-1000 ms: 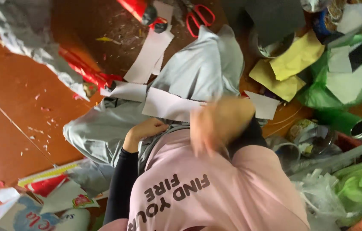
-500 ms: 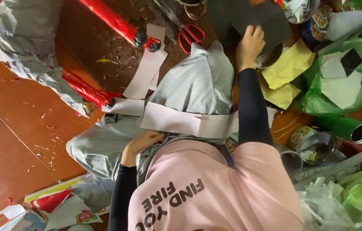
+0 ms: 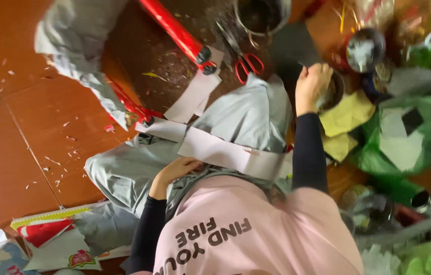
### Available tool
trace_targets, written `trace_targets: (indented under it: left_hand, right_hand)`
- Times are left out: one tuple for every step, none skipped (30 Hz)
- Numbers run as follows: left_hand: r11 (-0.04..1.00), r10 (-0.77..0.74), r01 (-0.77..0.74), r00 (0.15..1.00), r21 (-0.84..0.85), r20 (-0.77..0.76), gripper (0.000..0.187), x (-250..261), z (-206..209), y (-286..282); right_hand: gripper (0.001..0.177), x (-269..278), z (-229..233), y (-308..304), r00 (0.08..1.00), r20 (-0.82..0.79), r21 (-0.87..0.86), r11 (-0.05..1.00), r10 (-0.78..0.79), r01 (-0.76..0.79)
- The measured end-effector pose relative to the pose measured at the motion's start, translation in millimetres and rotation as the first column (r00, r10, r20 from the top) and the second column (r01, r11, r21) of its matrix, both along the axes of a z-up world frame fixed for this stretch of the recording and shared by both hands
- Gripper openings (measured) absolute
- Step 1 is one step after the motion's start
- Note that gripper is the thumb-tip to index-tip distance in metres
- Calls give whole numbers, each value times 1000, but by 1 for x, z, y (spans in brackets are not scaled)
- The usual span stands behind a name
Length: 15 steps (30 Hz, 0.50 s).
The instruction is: Wrapping a paper-mache giraffe structure with adhesive paper strips.
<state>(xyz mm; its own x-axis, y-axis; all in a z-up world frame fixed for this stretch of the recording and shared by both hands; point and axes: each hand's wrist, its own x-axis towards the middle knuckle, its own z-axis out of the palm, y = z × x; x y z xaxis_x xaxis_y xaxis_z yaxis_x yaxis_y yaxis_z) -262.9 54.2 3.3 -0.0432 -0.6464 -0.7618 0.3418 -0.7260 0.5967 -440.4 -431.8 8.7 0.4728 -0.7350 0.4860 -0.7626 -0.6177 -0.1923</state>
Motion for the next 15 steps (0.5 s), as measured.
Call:
trace_targets:
  left_hand:
    - [999,30,-30,999,-15,16,38,4,7,-4]
    - [994,83,-71,986,-83,146,35,8,14,-8]
    - [983,147,-109,952,-151,268,33,10,22,-10]
    - [976,184,-142,942,-165,280,33,14,25,-18]
    - [963,207,-112,888,-243,412,33,18,28,-25]
    - [948,235,-71,811,-309,535,33,22,31,-30]
    - [942,270,-102,795,-319,544,33,20,34,-41]
    - [876,373,-157,820,-457,434,35,20,37,-51]
    - [785,455,-211,834,-582,311,38,22,40,-63]
    - [771,489,-231,812,-594,319,38,21,51,-69]
    - [746,537,-282,791,-604,294,40,21,62,-77]
    - [717,583,-331,767,-614,268,42,22,74,-85]
    - [700,610,-344,743,-626,274,42,23,68,-83]
    - [690,632,-339,712,-640,305,36,25,63,-82]
    - [682,651,-332,682,-652,333,31,27,57,-82]
  right_hand:
    - [27,10,20,16,999,16,-15,999,30,-30]
    - [30,19,40,34,986,128,14,994,103,-105]
    - [33,27,60,52,956,235,39,981,177,-191]
    - [33,42,87,84,945,246,23,974,214,-226]
    - [30,55,113,118,905,315,112,936,286,-335]
    - [28,64,138,153,856,383,194,875,348,-443]
    - [28,75,135,177,837,391,180,860,383,-478]
    - [26,84,132,202,784,448,224,795,430,-564]
    - [25,94,128,226,725,504,260,718,469,-645]
    - [25,101,125,241,700,510,244,697,500,-675]
    - [29,109,121,255,698,556,367,620,451,-693]
    - [33,116,117,269,701,590,481,524,399,-703]
    - [33,120,113,270,679,597,465,505,427,-727]
    - [37,124,109,270,700,611,581,391,370,-714]
    - [41,128,104,270,729,608,681,264,315,-683]
